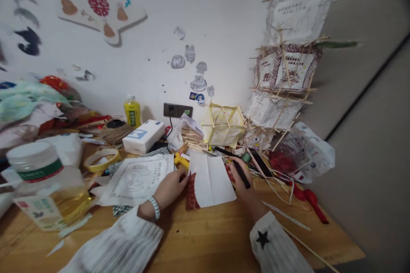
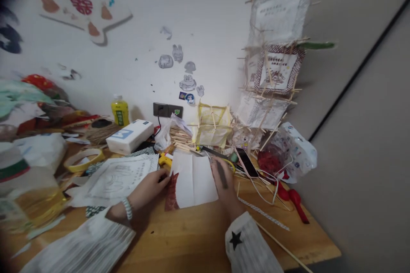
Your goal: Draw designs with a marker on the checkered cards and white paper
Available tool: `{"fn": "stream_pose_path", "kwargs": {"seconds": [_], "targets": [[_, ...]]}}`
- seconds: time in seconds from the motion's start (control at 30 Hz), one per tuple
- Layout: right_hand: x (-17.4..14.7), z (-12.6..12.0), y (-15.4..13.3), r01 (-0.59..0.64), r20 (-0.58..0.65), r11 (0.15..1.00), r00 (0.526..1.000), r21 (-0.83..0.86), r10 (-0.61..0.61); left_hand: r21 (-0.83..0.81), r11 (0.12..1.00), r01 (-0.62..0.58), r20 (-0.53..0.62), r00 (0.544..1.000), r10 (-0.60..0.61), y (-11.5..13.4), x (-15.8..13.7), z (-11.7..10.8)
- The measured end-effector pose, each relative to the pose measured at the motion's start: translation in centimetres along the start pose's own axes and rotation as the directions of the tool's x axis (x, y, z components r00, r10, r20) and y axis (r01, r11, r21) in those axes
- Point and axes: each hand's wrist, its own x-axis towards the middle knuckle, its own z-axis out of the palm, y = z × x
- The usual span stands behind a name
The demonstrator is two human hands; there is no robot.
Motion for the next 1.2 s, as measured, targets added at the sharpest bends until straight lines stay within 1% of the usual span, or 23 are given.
{"fn": "stream_pose_path", "kwargs": {"seconds": [0.1, 0.2, 0.27, 0.4, 0.5, 0.7, 0.8, 0.87, 0.93, 1.0, 1.07, 1.1, 1.13, 1.2], "targets": [[-0.1, 0.2, 0.9, 0.098, 0.006, 0.972, 0.995, -0.212, -0.099, -0.072, 0.997, 0.024, -0.014, 1.000, -0.025, -0.6, 0.4, 0.1], [-0.2, 0.8, 1.7, 0.149, 0.128, 0.916, 0.986, -0.374, -0.108, -0.178, 0.984, 0.032, 0.001, 0.999, -0.032, -1.2, 0.7, 0.2], [-0.3, 1.1, 2.0, 0.165, 0.174, 0.876, 0.980, -0.453, -0.094, -0.250, 0.967, 0.046, 0.041, 0.998, -0.037, -1.4, 0.6, 0.2], [-0.4, 1.5, 1.8, 0.175, 0.203, 0.843, 0.976, -0.508, -0.080, -0.353, 0.932, 0.081, 0.166, 0.986, -0.023, -1.7, -0.1, 0.5], [-0.5, 1.6, 1.9, 0.168, 0.184, 0.845, 0.979, -0.508, -0.084, -0.410, 0.909, 0.075, 0.207, 0.978, 0.013, -1.3, -0.6, 0.7], [0.0, 1.9, 3.4, 0.100, 0.102, 0.904, 0.993, -0.416, -0.063, -0.470, 0.882, 0.028, 0.178, 0.982, 0.064, -0.7, -0.3, 0.5], [0.1, 1.9, 3.6, 0.085, 0.060, 0.927, 0.996, -0.366, -0.067, -0.451, 0.892, 0.025, 0.145, 0.988, 0.046, -1.1, 0.0, 0.0], [0.0, 1.8, 3.3, 0.075, 0.025, 0.946, 0.997, -0.315, -0.071, -0.406, 0.913, 0.025, 0.068, 0.998, 0.003, -1.4, 0.1, -0.6], [0.0, 1.9, 2.8, 0.066, -0.015, 0.970, 0.997, -0.232, -0.072, -0.354, 0.934, 0.038, -0.043, 0.997, -0.057, -1.5, 0.0, -1.2], [0.0, 2.1, 2.4, 0.070, -0.050, 0.991, 0.996, -0.115, -0.076, -0.314, 0.948, 0.049, -0.197, 0.973, -0.116, -1.0, -0.4, -1.3], [0.1, 2.4, 1.9, 0.044, -0.082, 0.999, 0.996, 0.029, -0.041, -0.309, 0.951, 0.014, -0.342, 0.931, -0.125, 0.2, -1.2, -0.7], [0.2, 2.5, 1.7, 0.016, -0.088, 0.995, 0.996, 0.102, -0.007, -0.328, 0.944, -0.036, -0.377, 0.921, -0.096, 1.1, -1.6, 0.0], [0.3, 2.7, 1.5, -0.020, -0.090, 0.985, 0.995, 0.172, 0.036, -0.354, 0.930, -0.101, -0.378, 0.925, -0.043, 2.0, -2.1, 1.0], [0.5, 2.8, 1.0, -0.104, -0.089, 0.949, 0.987, 0.297, 0.136, -0.393, 0.903, -0.174, -0.269, 0.961, 0.067, 4.1, -2.8, 3.4]]}}
